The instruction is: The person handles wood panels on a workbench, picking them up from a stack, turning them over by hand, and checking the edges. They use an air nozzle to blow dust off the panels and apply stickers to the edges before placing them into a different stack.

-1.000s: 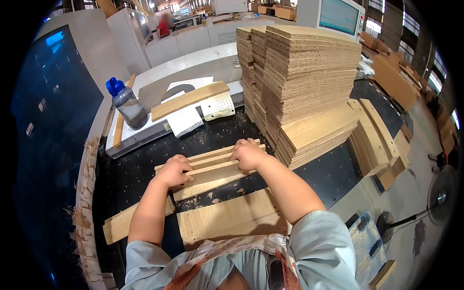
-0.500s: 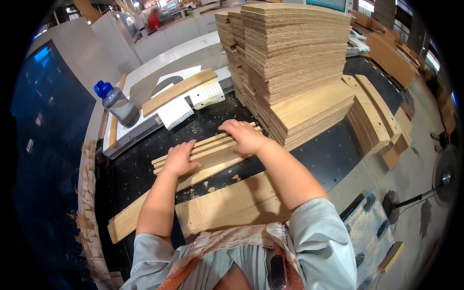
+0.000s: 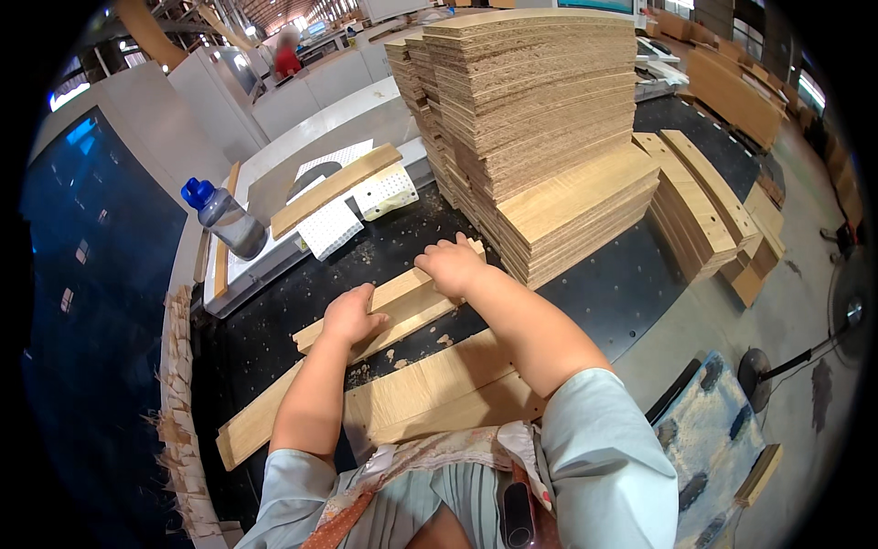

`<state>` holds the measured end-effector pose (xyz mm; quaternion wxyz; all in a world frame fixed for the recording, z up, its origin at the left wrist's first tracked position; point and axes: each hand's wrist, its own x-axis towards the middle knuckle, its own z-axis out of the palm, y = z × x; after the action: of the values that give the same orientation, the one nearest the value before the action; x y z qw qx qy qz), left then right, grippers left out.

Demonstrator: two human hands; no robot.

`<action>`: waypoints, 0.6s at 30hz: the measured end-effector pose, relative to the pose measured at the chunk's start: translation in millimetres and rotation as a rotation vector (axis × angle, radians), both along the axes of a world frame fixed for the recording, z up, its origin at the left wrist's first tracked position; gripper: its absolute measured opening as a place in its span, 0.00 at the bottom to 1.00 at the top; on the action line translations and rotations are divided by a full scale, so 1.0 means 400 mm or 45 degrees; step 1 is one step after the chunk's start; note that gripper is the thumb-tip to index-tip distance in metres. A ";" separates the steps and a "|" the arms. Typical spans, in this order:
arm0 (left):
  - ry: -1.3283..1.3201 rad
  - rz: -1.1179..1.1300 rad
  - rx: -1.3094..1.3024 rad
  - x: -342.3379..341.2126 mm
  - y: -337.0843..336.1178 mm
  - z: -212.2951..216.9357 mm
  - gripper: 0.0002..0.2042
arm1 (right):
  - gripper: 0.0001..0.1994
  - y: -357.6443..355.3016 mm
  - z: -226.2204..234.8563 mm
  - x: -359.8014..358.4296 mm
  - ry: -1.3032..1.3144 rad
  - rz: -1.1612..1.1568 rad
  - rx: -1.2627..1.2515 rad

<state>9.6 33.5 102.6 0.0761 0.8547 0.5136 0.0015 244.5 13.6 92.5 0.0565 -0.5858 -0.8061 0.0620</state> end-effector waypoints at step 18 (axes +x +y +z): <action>-1.917 -0.115 0.131 -0.012 -0.046 -0.040 0.33 | 0.39 -0.017 -0.081 -0.217 1.858 0.193 0.237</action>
<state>4.7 14.9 86.5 0.3664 0.6454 0.2867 0.6058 157.8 6.8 60.3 0.6232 -0.3312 -0.6037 0.3707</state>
